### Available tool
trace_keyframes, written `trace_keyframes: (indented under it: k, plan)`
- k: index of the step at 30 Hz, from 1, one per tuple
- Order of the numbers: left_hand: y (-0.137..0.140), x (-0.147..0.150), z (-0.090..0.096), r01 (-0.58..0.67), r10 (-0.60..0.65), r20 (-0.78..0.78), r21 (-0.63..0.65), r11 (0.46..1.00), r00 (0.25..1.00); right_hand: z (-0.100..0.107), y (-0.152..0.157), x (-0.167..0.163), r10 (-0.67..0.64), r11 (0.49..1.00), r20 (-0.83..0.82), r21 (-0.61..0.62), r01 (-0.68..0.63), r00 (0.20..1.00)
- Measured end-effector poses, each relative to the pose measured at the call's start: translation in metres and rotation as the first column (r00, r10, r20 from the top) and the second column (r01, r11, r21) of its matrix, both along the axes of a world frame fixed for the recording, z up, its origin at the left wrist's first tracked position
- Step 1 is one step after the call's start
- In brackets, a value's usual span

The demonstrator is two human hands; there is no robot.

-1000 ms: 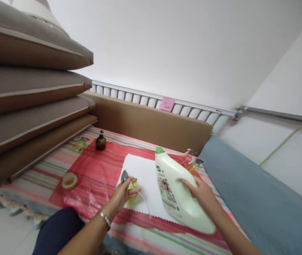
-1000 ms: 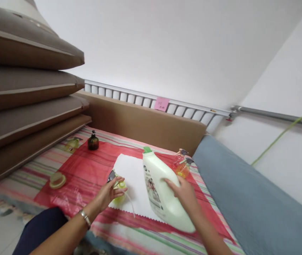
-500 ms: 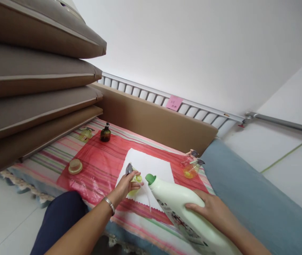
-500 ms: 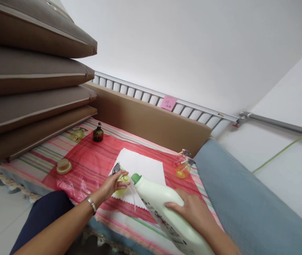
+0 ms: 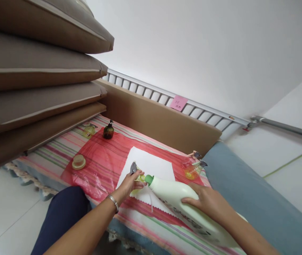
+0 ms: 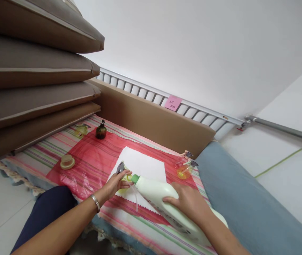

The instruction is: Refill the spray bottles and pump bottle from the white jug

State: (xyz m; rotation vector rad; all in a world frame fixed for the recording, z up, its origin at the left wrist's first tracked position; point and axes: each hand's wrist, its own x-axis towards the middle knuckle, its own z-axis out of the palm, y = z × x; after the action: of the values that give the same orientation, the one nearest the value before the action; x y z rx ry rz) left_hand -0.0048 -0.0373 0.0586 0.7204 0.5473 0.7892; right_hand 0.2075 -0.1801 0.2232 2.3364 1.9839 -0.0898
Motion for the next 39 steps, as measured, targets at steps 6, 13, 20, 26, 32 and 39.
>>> trace_keyframes:
  k: [6, 13, 20, 26, 32, 39]
  plan:
    - [0.0, 0.001, 0.002, -0.006, 0.005, -0.024, -0.009, 1.0, 1.0, 0.007, 0.007, -0.001, 0.049, 0.999, 0.078, -0.004, -0.049, 0.996]
    - [0.0, 0.001, 0.002, -0.007, 0.007, -0.037, -0.011, 1.0, 0.999, 0.017, 0.013, -0.009, 0.066, 0.998, 0.145, -0.013, -0.065, 0.987]
    - [-0.001, 0.001, 0.003, -0.012, 0.011, -0.041, -0.02, 1.0, 0.999, 0.025, 0.018, -0.015, 0.073, 0.997, 0.165, -0.03, -0.069, 0.984]
    - [0.0, 0.002, 0.002, -0.013, 0.012, -0.037, -0.017, 1.0, 0.999, 0.028, 0.021, -0.016, 0.076, 0.996, 0.174, -0.059, -0.067, 0.982]
    - [-0.001, 0.001, 0.004, -0.01, 0.009, -0.046, -0.018, 1.0, 0.999, 0.031, 0.023, -0.018, 0.075, 0.996, 0.169, -0.05, -0.067, 0.983]
    - [-0.001, 0.001, 0.003, -0.002, 0.002, -0.055, -0.012, 1.0, 0.998, 0.033, 0.024, -0.019, 0.088, 0.995, 0.21, -0.063, -0.076, 0.974]
